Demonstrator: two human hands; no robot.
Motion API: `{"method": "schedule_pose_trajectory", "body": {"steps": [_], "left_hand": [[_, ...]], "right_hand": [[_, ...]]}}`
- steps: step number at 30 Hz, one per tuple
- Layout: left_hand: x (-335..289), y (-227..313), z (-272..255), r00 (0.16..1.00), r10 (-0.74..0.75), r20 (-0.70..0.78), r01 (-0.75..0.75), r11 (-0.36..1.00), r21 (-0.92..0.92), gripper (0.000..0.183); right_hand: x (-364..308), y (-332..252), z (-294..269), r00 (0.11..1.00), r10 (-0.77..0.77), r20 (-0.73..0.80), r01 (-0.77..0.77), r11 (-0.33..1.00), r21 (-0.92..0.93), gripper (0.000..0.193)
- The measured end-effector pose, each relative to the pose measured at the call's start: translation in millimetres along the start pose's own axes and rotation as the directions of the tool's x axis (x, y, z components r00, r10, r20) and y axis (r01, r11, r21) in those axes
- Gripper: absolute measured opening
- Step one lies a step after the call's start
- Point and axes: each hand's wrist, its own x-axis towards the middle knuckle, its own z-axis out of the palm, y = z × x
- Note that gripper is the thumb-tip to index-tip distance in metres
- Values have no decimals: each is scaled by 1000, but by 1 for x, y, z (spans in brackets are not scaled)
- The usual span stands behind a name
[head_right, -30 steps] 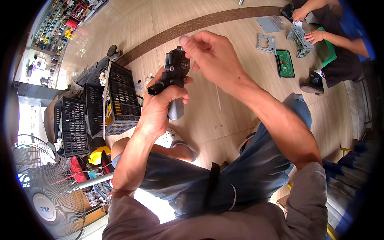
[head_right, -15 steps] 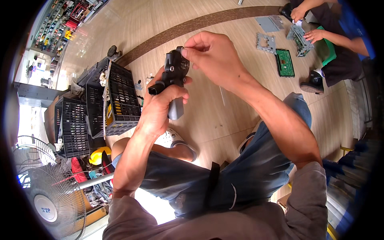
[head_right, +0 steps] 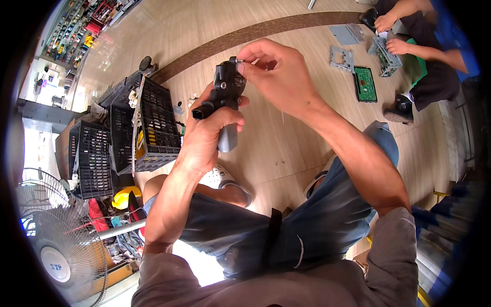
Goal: The person disassembles a small electric motor by removing screws from the housing using a screwdriver and pulling the armature out of the motor case.
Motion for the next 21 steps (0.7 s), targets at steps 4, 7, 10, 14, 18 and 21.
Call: {"method": "schedule_pose_trajectory", "body": {"steps": [4,7,10,14,18,21], "left_hand": [[-3,0,-2,1000,1,-5,-1,999,33,54],[-4,1,-1,1000,7,2,-8,1000,29,54],[-5,2,-1,1000,12,-3,-12,1000,26,53],[-3,1,-2,1000,14,10,-14,1000,26,54],[-3,-1,-3,1000,21,5,-22,999,33,55],[-2,-1,-2,1000,20,-2,-20,998,52,55]], "right_hand": [[-2,-15,3,994,107,-13,-105,990,92,24],[0,-8,1,971,239,-29,-238,971,24,36],[1,-4,-1,945,323,51,-325,945,36,41],[1,-5,-2,911,396,118,-411,894,180,40],[4,-8,-2,912,394,112,-408,897,169,39],[4,-6,-5,912,390,129,-405,906,124,37]]}}
